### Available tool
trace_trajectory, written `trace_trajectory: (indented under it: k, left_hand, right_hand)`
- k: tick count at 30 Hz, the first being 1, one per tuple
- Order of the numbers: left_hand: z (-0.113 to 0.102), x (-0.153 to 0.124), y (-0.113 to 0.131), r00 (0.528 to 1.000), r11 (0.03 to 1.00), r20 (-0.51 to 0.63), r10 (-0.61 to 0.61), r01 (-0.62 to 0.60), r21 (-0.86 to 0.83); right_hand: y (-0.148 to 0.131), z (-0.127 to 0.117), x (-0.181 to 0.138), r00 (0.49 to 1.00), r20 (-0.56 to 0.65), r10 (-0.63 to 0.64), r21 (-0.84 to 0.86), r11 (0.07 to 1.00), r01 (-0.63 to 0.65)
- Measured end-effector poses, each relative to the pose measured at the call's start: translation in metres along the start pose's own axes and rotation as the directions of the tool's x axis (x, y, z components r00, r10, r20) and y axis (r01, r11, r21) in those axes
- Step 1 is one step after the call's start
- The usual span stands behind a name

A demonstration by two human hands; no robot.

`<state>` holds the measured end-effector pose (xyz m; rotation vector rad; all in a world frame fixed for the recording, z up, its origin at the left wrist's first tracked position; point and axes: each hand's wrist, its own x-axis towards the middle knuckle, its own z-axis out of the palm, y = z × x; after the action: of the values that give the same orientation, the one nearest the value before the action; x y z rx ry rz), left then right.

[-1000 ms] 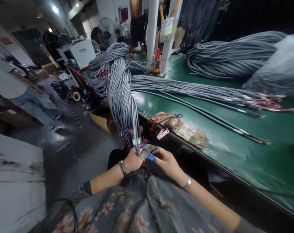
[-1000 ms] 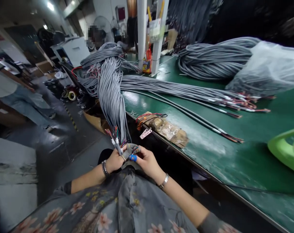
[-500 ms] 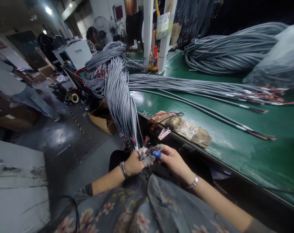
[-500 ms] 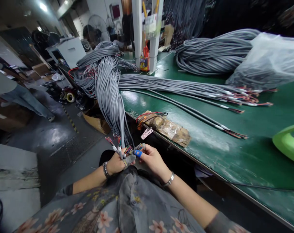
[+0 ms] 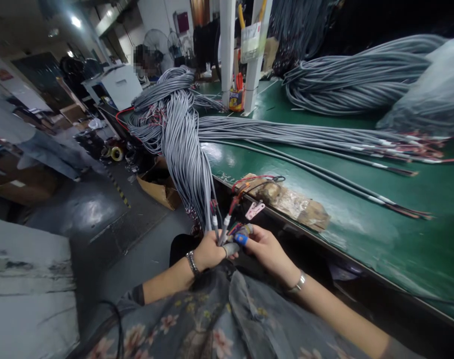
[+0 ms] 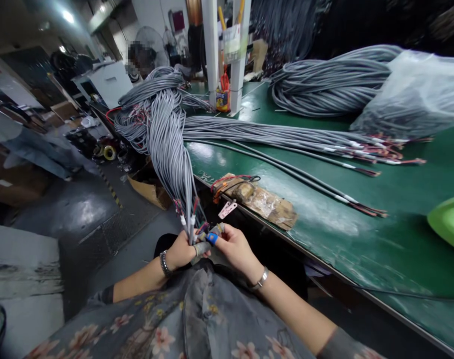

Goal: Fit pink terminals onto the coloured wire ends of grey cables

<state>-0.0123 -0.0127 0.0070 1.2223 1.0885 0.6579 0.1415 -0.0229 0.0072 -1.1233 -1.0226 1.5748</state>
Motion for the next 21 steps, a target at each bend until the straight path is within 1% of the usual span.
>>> trace_trajectory:
  k: [3,5,8,11,14,17,21]
  left_hand:
    - [0.000,0.000,0.003,0.999,0.999,0.046,-0.023,0.021,0.035]
    - [0.000,0.001,0.007,0.998,0.999,0.035,-0.052,0.052,-0.007]
    - [0.001,0.000,0.011,0.996,0.990,-0.055,-0.075,0.068,-0.119]
    - [0.002,0.001,0.010,0.982,0.981,-0.171,-0.077,0.044,-0.192]
    - [0.002,0.002,0.006,0.970,0.976,-0.228,-0.088,0.038,-0.213]
    - [0.003,0.003,0.006,0.968,0.970,-0.229,-0.105,0.049,-0.236]
    - [0.004,0.004,0.012,0.977,0.965,-0.184,-0.111,0.062,-0.254]
  right_hand:
    - [-0.001,0.002,0.002,1.000,0.030,0.004,-0.017,1.000,-0.003]
    - [0.001,0.001,0.004,1.000,-0.010,0.013,-0.022,1.000,-0.013]
    - [0.006,-0.001,0.005,0.997,-0.059,0.057,-0.018,0.998,-0.058]
    - [0.009,-0.002,0.004,0.996,-0.049,0.077,-0.002,0.997,-0.077]
    - [0.007,-0.003,0.000,0.998,-0.020,0.066,-0.021,0.998,-0.066]
    - [0.002,-0.006,-0.004,0.998,0.013,0.053,-0.046,0.998,-0.053]
    - [0.000,-0.015,-0.008,0.996,0.064,0.056,-0.042,0.998,-0.054]
